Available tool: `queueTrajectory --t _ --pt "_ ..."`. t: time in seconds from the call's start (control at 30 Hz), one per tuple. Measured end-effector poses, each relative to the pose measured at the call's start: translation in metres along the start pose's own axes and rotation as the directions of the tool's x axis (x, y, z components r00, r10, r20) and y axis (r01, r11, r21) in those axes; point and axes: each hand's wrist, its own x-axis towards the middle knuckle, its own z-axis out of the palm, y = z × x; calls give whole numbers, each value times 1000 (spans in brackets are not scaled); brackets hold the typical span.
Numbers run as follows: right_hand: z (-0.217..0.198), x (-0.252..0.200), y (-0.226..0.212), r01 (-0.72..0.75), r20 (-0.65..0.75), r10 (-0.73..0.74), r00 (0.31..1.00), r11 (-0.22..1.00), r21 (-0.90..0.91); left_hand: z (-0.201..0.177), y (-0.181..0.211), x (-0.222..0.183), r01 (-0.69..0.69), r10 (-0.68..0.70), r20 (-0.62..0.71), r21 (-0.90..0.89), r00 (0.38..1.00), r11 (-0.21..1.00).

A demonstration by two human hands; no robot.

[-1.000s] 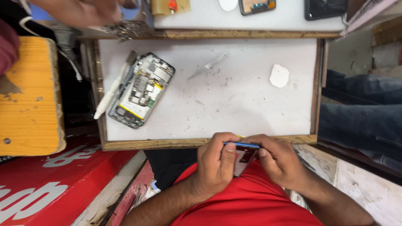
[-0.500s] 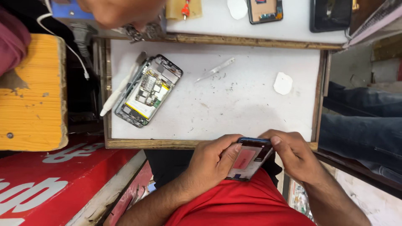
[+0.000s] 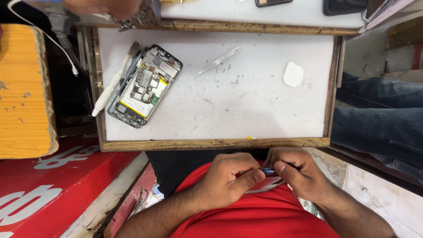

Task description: The person is repairing a blue smartphone by removing the back cover, detaching internal components, and reassembling the device. They handle the phone, a plastic pry tool, and internal parts like the battery and circuit board.

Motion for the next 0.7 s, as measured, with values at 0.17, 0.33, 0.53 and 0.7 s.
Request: queueTrajectory --t 0.17,0.33,0.53,0.7 --pt "-10 0 10 -62 1 62 998 998 27 -8 6 9 50 -42 71 -116 997 992" --pt "-17 13 10 -156 -66 162 985 984 90 -14 19 6 -49 63 -50 248 997 968" --pt "-9 20 1 -254 -93 261 961 964 81 -7 26 7 -65 107 -77 416 991 907" --pt "-9 16 -1 -255 -88 253 963 967 -8 -2 15 7 -50 61 -14 423 998 905"
